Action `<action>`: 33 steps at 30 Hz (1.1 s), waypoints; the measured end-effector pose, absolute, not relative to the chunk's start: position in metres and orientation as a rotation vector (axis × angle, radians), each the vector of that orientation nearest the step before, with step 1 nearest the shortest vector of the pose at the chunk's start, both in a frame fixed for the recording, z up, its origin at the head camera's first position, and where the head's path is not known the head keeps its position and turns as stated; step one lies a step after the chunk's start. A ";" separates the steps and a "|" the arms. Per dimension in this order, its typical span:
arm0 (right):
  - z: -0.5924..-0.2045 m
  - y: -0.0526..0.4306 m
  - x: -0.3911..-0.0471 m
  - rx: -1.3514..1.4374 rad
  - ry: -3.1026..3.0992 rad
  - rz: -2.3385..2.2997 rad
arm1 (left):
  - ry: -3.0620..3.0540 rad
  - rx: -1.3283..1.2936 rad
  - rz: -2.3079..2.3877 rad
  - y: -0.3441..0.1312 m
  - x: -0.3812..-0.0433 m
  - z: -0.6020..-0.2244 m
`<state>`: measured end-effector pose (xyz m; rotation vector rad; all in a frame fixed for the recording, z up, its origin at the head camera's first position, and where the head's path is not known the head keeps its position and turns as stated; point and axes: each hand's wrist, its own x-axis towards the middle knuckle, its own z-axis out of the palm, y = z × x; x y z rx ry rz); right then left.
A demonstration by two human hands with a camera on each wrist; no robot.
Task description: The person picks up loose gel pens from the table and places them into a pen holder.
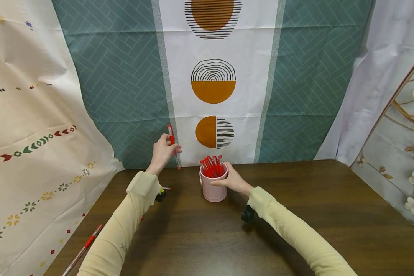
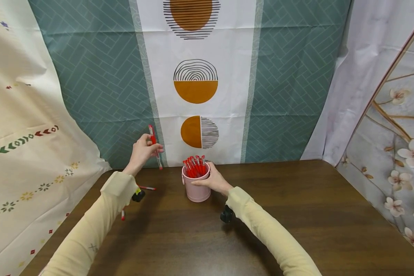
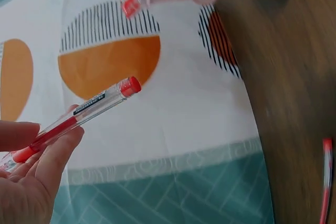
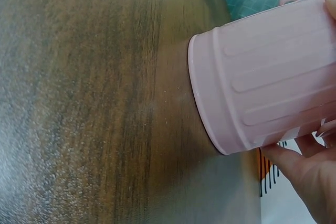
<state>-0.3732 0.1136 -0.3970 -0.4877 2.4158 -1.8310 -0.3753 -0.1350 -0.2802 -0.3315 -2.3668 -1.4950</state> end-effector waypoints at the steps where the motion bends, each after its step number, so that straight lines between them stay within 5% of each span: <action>1: -0.397 0.114 -0.373 -0.486 2.415 -1.832 | -2.351 -0.342 -1.535 -0.132 -0.375 -0.280; 33: -0.382 0.114 -0.361 -0.541 2.387 -1.803 | -2.174 -0.601 -1.999 -0.064 -0.364 -0.306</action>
